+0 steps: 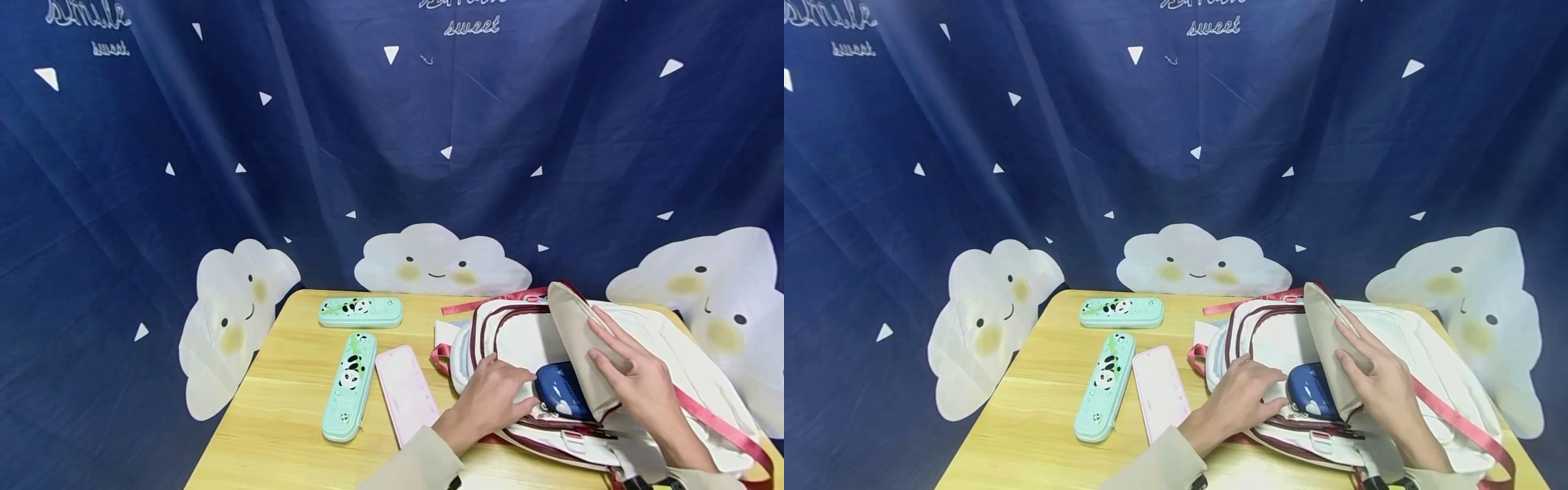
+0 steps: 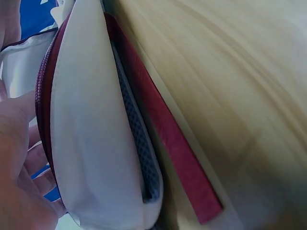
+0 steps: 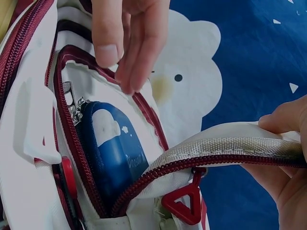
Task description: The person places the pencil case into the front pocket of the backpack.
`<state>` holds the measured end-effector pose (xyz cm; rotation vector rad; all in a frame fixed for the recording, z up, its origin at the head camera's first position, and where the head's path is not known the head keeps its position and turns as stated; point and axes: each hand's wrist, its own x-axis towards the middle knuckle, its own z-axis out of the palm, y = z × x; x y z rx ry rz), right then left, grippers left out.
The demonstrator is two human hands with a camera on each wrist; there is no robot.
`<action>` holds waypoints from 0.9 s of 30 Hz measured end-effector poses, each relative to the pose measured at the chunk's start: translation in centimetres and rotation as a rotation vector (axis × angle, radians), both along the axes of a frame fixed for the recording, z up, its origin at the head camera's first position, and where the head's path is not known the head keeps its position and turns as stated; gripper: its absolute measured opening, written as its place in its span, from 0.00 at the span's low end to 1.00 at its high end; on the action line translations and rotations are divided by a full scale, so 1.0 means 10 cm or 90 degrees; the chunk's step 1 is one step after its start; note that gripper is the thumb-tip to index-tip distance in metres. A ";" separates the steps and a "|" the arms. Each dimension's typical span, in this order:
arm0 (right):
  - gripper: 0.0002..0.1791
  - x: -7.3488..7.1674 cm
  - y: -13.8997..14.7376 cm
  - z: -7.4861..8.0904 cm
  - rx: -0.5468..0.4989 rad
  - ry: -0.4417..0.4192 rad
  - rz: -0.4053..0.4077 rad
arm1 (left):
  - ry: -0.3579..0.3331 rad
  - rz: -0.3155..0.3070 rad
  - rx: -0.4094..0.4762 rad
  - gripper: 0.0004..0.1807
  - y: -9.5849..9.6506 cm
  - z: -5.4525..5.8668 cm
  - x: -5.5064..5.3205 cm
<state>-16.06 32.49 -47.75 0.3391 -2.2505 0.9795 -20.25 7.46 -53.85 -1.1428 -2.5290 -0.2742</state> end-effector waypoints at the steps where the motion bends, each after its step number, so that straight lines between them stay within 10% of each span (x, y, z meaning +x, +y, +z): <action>1: 0.37 0.00 0.00 0.00 0.000 0.001 0.000 | 0.004 0.001 0.005 0.20 -0.02 0.00 0.00; 14: 0.37 0.00 0.00 0.00 0.003 -0.009 -0.001 | 0.065 -0.005 0.070 0.20 -0.28 -0.01 -0.01; 27: 0.36 0.00 0.00 0.01 -0.002 -0.020 -0.006 | 0.026 0.010 0.110 0.19 -0.61 0.05 -0.02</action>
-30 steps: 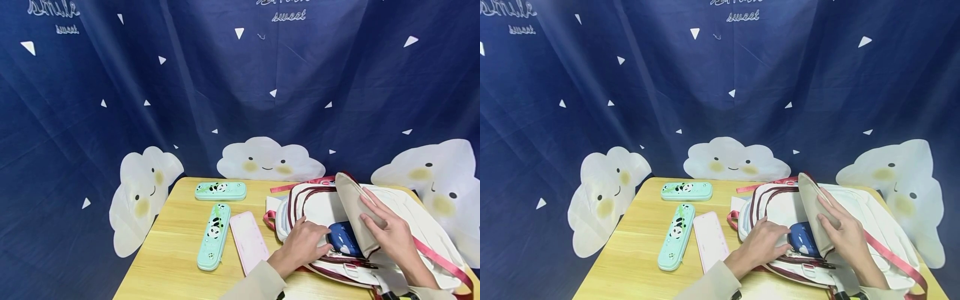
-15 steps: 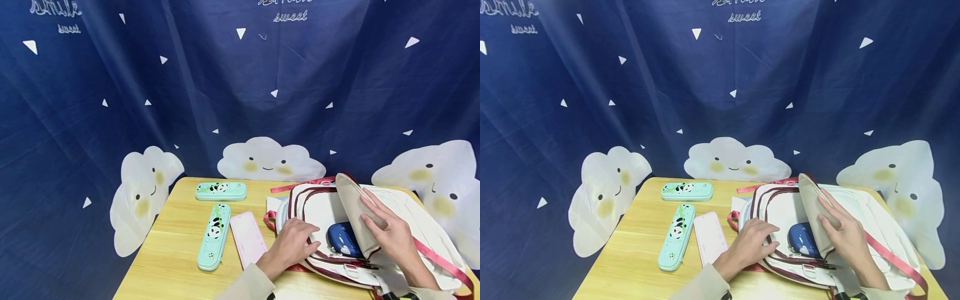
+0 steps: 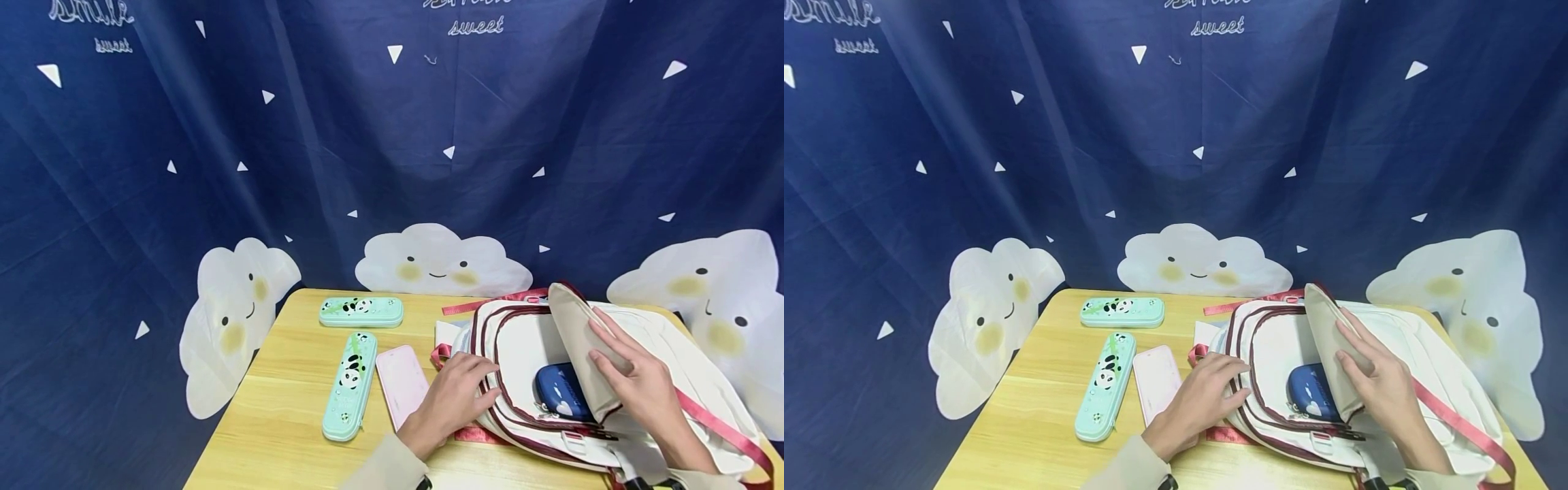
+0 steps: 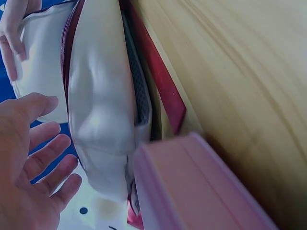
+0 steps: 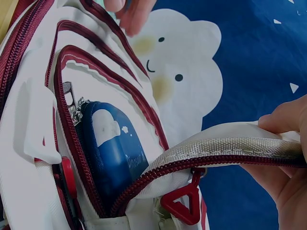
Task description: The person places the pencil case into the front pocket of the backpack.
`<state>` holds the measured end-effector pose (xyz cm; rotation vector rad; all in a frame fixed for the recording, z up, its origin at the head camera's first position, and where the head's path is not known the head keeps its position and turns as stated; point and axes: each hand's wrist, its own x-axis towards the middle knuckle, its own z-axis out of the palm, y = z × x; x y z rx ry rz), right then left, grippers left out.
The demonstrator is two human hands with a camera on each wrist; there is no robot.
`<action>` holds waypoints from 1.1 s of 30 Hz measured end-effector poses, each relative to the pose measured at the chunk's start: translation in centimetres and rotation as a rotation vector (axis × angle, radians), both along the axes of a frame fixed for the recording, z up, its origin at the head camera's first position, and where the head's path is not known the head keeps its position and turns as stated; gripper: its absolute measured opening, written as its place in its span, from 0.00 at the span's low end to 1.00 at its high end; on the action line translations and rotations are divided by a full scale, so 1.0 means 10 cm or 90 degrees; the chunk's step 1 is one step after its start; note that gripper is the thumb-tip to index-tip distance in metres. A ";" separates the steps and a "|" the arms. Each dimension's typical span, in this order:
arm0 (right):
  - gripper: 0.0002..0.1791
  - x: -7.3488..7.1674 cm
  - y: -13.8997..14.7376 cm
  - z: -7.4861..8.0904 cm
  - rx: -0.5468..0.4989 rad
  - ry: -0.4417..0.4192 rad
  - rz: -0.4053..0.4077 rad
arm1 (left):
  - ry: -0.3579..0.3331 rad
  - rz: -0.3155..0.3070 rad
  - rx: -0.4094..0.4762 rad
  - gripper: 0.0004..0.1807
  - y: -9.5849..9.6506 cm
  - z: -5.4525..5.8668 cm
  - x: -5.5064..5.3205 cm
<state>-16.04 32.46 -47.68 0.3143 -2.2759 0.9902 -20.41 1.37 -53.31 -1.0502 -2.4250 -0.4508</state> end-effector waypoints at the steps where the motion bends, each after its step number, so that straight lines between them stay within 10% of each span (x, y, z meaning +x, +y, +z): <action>1: 0.36 0.00 0.00 0.00 0.000 0.001 0.000 | -0.009 0.004 0.000 0.19 -0.03 0.00 0.00; 33: 0.37 0.01 0.01 0.00 0.003 0.003 0.002 | -0.105 0.090 0.054 0.26 -0.64 -0.09 0.04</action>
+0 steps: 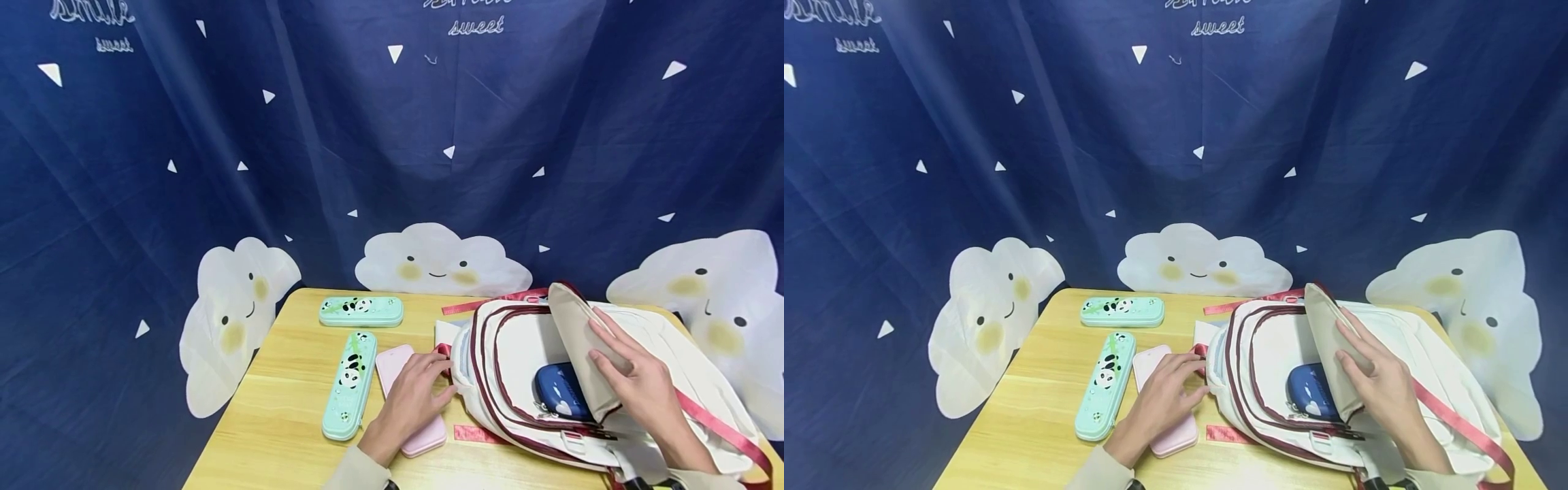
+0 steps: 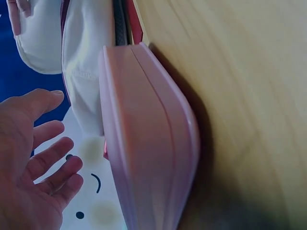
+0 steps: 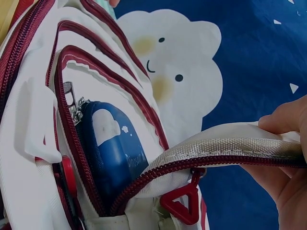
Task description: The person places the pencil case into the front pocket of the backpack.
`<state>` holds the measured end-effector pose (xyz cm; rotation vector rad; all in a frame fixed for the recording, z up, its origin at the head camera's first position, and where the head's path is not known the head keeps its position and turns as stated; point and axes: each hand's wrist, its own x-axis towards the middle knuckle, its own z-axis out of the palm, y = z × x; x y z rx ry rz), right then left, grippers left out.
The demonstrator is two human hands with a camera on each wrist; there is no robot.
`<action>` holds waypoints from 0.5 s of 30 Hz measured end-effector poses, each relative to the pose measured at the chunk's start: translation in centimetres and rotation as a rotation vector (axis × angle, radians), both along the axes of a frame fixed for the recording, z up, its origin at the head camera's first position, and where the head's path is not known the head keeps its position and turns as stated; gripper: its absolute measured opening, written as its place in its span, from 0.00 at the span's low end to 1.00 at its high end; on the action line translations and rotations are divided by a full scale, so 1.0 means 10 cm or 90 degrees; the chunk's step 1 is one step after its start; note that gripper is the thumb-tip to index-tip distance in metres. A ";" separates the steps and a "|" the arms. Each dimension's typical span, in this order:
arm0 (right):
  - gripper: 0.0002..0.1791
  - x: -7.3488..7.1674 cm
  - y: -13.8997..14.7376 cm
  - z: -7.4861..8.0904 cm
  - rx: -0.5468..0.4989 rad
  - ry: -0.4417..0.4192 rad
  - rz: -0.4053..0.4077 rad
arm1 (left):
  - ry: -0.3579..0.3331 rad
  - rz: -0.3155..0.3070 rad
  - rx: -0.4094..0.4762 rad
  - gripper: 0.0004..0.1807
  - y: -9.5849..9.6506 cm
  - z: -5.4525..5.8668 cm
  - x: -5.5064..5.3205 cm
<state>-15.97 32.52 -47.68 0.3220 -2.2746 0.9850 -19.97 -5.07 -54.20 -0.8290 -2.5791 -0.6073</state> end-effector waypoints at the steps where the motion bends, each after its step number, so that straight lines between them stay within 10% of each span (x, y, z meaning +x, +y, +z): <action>1: 0.37 0.00 0.00 0.00 -0.001 0.001 0.000 | 0.000 0.003 0.000 0.26 -0.02 0.00 0.00; 15: 0.37 0.00 -0.01 0.00 -0.006 -0.004 -0.004 | -0.014 0.050 0.033 0.26 -0.32 -0.07 0.00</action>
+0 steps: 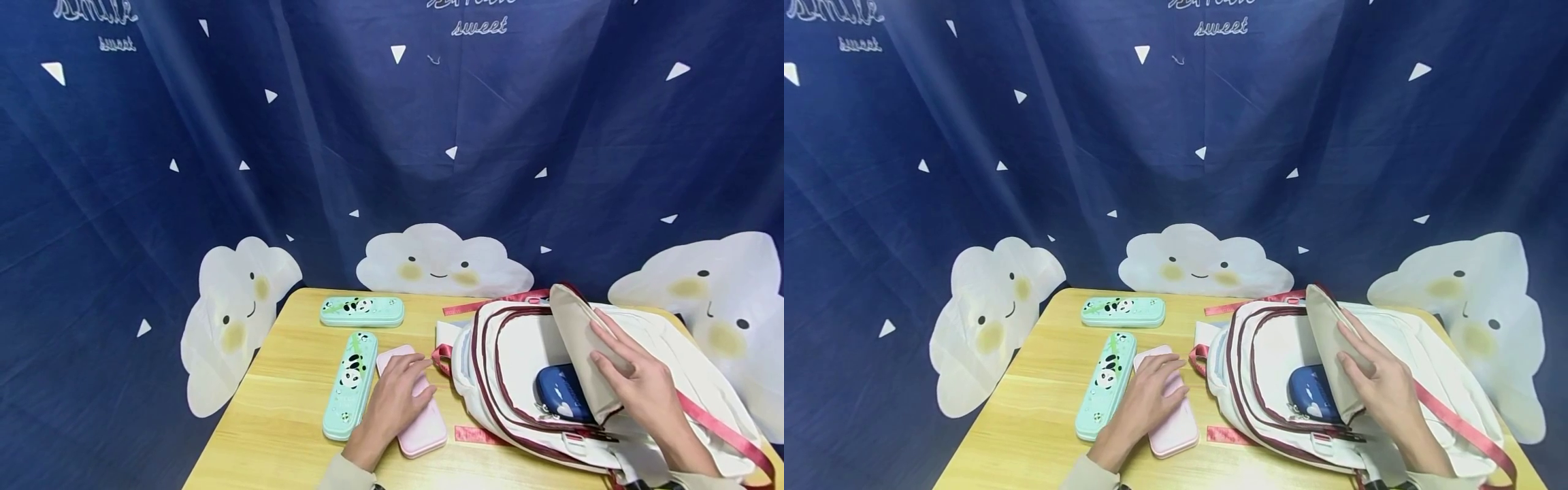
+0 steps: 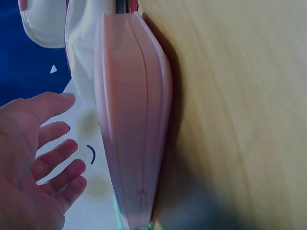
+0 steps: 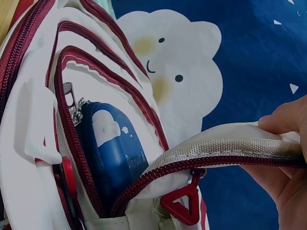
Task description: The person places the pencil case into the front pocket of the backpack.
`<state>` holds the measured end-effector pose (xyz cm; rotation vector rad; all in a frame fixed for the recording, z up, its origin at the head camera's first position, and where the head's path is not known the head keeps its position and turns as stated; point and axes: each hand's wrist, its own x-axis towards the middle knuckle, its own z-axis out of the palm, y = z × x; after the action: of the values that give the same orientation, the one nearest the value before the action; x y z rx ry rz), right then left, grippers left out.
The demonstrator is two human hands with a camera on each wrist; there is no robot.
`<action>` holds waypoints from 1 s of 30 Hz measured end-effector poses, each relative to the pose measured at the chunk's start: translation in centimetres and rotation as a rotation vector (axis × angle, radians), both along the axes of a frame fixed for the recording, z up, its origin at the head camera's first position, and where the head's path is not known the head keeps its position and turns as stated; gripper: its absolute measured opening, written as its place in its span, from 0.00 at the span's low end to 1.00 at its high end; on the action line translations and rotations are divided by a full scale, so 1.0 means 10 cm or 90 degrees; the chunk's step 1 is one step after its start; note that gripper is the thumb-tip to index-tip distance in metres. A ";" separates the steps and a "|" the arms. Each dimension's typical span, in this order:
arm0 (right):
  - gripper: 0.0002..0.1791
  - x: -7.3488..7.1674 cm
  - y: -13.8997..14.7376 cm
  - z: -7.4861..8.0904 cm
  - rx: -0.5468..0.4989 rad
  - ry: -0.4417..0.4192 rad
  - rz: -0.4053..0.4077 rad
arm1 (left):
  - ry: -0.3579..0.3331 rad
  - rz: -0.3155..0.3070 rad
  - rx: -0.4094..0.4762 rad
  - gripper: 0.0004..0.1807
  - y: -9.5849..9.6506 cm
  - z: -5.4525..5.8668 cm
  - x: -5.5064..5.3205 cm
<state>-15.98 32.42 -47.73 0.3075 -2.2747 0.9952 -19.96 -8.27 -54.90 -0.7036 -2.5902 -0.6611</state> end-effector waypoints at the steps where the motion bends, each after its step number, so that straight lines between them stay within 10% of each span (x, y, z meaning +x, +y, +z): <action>1: 0.37 0.00 0.00 0.00 0.001 0.001 0.001 | -0.001 0.006 -0.004 0.26 -0.02 0.00 0.00; 30: 0.38 0.00 0.00 0.00 0.013 0.008 0.000 | 0.030 0.118 -0.010 0.25 -0.58 -0.11 0.15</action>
<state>-16.02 32.46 -47.72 0.3220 -2.2758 0.9676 -18.46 -14.03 -56.01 -0.4706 -2.5789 -0.5609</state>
